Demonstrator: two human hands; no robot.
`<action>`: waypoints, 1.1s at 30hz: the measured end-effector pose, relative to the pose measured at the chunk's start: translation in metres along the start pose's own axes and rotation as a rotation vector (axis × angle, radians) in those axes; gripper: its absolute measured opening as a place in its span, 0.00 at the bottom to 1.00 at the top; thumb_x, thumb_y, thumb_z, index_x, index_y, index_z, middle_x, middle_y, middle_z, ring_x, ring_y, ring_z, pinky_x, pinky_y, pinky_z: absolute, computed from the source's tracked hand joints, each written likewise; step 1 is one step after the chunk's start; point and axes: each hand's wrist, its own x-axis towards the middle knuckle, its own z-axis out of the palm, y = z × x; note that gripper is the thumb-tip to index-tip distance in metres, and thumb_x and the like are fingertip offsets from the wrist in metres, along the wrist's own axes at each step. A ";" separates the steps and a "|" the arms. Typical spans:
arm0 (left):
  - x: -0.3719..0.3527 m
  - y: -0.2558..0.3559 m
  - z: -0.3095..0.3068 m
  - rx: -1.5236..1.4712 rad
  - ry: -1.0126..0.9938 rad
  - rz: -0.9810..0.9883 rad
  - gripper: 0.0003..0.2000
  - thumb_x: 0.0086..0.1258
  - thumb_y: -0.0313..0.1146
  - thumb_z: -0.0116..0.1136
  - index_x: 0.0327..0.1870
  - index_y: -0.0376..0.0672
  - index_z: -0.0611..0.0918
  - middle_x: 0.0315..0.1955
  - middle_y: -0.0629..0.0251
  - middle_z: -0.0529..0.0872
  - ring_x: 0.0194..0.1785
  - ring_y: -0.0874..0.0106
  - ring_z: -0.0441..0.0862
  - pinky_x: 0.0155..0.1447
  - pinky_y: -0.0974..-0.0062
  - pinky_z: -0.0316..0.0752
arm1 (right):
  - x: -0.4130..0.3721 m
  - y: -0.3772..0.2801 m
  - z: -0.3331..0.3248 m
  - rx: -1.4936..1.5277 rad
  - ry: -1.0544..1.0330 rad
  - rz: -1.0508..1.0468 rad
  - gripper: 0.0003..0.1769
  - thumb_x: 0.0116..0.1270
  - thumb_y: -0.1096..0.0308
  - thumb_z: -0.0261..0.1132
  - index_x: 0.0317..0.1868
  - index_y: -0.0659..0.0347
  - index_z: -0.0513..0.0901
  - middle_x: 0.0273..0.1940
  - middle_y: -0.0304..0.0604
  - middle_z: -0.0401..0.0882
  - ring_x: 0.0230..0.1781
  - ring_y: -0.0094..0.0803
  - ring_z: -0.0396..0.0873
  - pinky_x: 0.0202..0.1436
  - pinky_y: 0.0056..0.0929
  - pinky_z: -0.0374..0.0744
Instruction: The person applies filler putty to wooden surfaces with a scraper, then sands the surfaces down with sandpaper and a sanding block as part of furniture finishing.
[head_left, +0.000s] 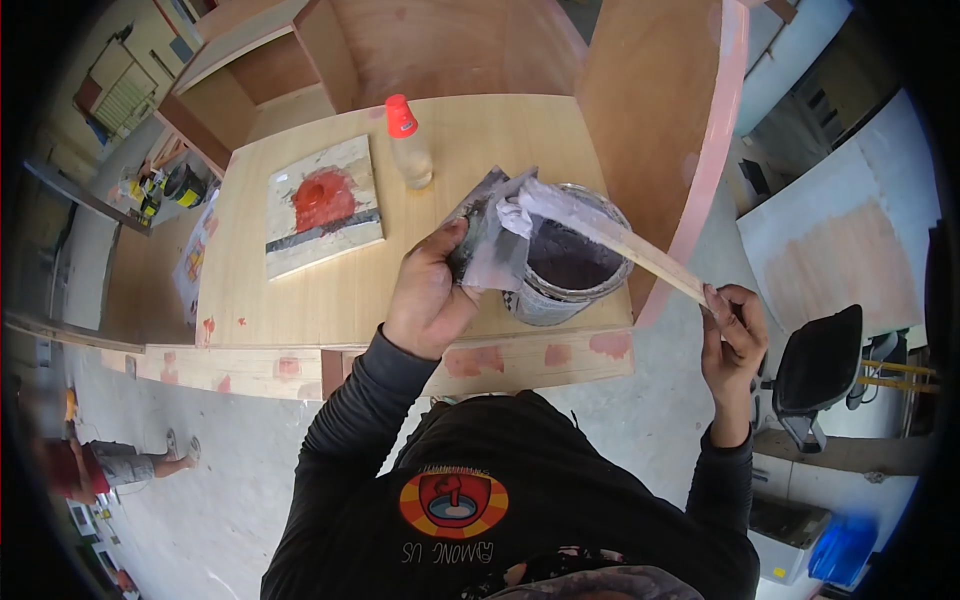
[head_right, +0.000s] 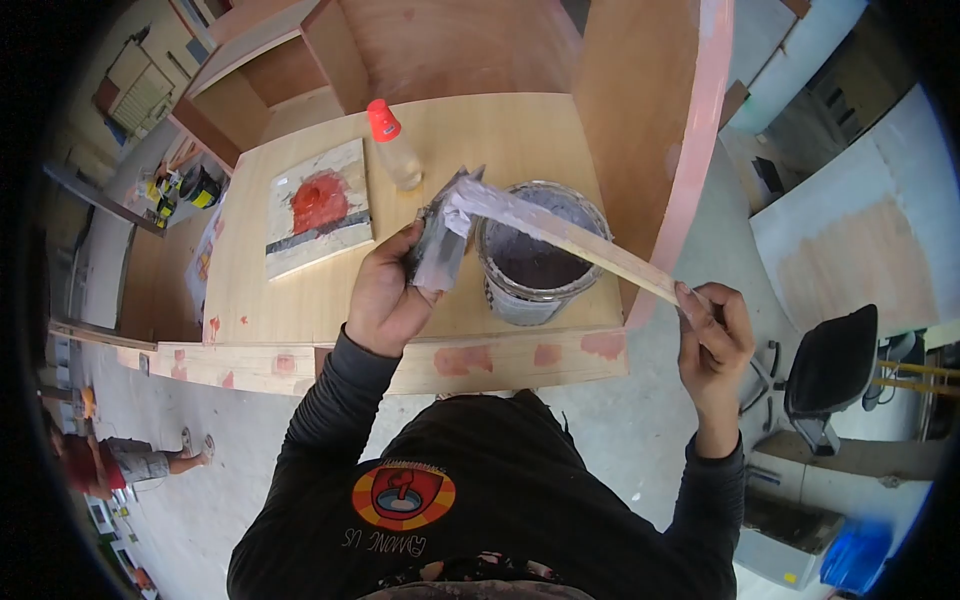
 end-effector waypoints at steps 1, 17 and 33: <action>0.001 -0.004 -0.001 -0.014 -0.011 0.007 0.14 0.78 0.31 0.49 0.58 0.35 0.76 0.53 0.58 0.84 0.53 0.66 0.84 0.54 0.68 0.83 | 0.004 -0.003 0.006 0.008 0.019 -0.021 0.24 0.55 0.93 0.66 0.49 0.60 0.89 0.41 0.46 0.77 0.34 0.31 0.79 0.38 0.21 0.77; -0.001 -0.008 0.003 -0.084 0.034 0.033 0.13 0.79 0.31 0.49 0.57 0.34 0.76 0.50 0.57 0.85 0.51 0.67 0.86 0.51 0.72 0.85 | 0.009 -0.012 0.011 -0.020 0.022 -0.063 0.24 0.57 0.92 0.66 0.51 0.60 0.88 0.42 0.46 0.77 0.34 0.30 0.79 0.37 0.22 0.77; 0.000 -0.007 -0.003 -0.137 -0.179 0.001 0.13 0.78 0.32 0.49 0.58 0.36 0.76 0.52 0.58 0.84 0.56 0.66 0.83 0.58 0.68 0.81 | -0.001 -0.011 0.019 0.059 -0.011 0.002 0.22 0.59 0.91 0.67 0.51 0.61 0.88 0.42 0.44 0.77 0.37 0.30 0.79 0.38 0.23 0.77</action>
